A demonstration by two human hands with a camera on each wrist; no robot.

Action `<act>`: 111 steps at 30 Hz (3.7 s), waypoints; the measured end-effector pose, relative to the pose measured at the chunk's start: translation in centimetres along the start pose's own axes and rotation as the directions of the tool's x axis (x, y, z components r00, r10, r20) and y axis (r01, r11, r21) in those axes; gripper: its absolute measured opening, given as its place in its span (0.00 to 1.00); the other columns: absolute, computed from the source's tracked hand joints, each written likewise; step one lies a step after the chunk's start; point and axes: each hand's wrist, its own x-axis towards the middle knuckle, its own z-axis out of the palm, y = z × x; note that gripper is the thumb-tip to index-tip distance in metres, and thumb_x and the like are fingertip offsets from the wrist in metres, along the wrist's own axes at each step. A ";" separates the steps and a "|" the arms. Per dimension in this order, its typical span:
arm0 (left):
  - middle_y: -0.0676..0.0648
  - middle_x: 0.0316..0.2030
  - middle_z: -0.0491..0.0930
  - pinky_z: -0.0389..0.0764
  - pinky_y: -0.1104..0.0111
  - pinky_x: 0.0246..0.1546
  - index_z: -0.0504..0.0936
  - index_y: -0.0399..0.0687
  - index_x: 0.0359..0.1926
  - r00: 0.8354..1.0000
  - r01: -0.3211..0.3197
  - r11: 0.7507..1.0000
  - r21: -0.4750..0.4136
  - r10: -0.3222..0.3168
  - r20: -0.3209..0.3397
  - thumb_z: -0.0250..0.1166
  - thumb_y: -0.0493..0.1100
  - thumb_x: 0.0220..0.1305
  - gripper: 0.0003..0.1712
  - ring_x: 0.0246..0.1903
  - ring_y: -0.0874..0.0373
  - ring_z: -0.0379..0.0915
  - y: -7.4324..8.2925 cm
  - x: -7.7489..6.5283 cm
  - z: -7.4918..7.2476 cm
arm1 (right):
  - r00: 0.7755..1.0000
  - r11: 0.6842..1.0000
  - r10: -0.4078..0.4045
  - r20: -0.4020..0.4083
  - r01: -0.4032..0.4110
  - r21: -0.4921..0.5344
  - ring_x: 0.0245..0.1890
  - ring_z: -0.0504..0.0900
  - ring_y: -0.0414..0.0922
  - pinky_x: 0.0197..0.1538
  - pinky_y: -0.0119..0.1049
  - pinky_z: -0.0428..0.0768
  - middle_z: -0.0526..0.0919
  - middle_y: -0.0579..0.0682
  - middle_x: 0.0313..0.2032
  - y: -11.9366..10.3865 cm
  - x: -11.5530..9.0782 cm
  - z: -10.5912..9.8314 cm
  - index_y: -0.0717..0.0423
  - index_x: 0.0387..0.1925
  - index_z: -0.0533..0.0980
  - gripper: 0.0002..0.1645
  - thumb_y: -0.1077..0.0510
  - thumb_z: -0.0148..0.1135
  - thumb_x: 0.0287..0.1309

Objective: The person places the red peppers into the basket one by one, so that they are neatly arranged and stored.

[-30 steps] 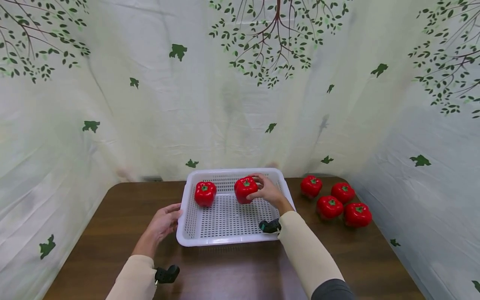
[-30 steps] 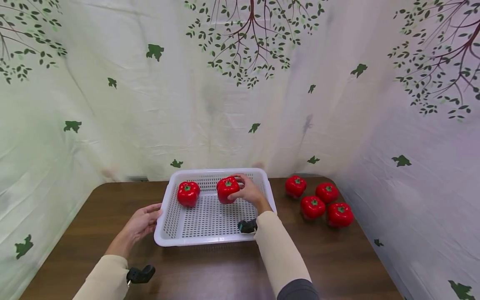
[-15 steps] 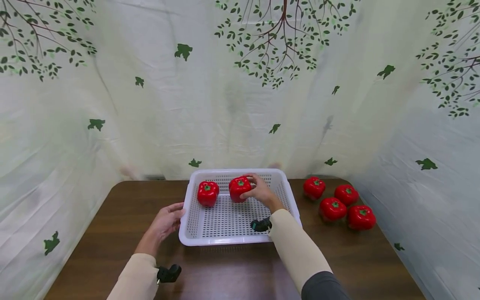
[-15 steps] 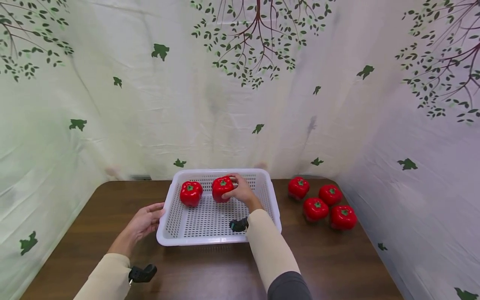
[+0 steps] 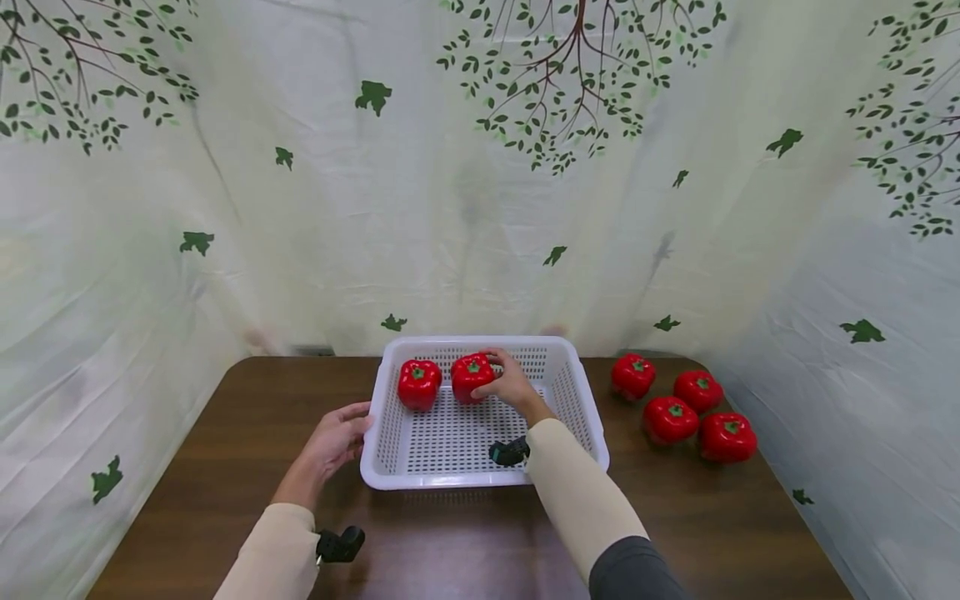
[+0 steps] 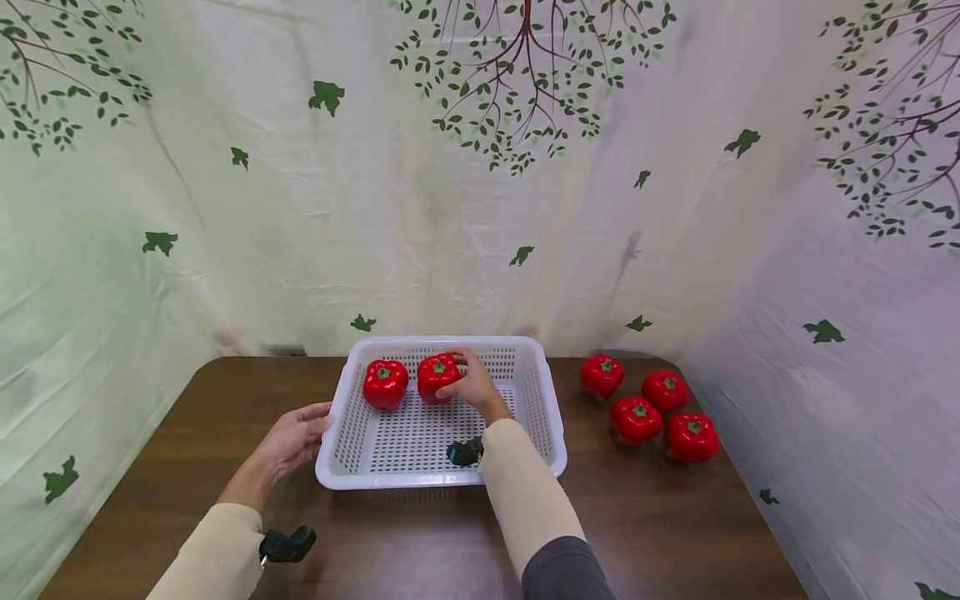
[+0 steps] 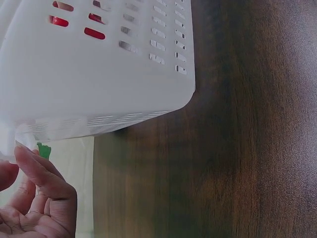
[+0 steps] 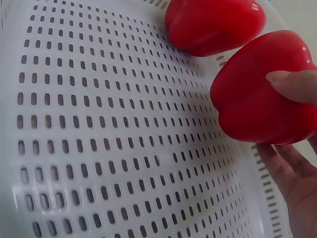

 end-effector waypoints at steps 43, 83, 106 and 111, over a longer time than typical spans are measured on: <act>0.46 0.42 0.81 0.79 0.65 0.36 0.60 0.31 0.68 1.000 -0.009 1.000 -0.013 0.009 -0.006 0.54 0.40 0.72 0.29 0.35 0.59 0.77 -0.5 -0.1 -0.1 | 0.997 0.999 -0.034 0.066 0.036 -0.027 0.61 0.70 0.60 0.57 0.54 0.74 0.70 0.57 0.62 -1.2 -3.1 -3.6 0.51 0.64 0.67 0.44 0.65 0.75 0.44; 0.40 0.48 0.79 0.80 0.64 0.38 0.59 0.32 0.69 1.000 -0.005 1.000 0.023 0.004 0.012 0.54 0.42 0.72 0.30 0.39 0.54 0.78 0.2 0.1 0.2 | 0.948 0.950 -0.310 0.074 0.312 -0.008 0.59 0.73 0.57 0.59 0.52 0.73 0.69 0.68 0.61 2.9 -13.2 -21.2 0.64 0.63 0.64 0.36 0.67 0.68 0.53; 0.40 0.49 0.78 0.80 0.63 0.40 0.58 0.31 0.69 1.000 -0.016 0.999 0.029 0.015 0.022 0.54 0.43 0.72 0.31 0.39 0.55 0.77 0.2 0.2 0.2 | 0.907 0.953 -0.302 -0.295 0.276 -0.126 0.55 0.70 0.30 0.52 0.18 0.69 0.75 0.37 0.53 8.5 -18.9 -29.6 0.66 0.61 0.65 0.31 0.68 0.64 0.57; 0.42 0.47 0.79 0.80 0.62 0.40 0.58 0.31 0.69 1.000 -0.013 0.999 0.033 0.012 0.018 0.54 0.43 0.72 0.31 0.38 0.56 0.77 0.2 0.2 0.2 | 0.887 0.958 -0.278 -0.368 0.228 -0.174 0.55 0.69 0.30 0.51 0.17 0.67 0.73 0.27 0.51 9.9 -19.4 -30.7 0.62 0.63 0.66 0.31 0.67 0.64 0.58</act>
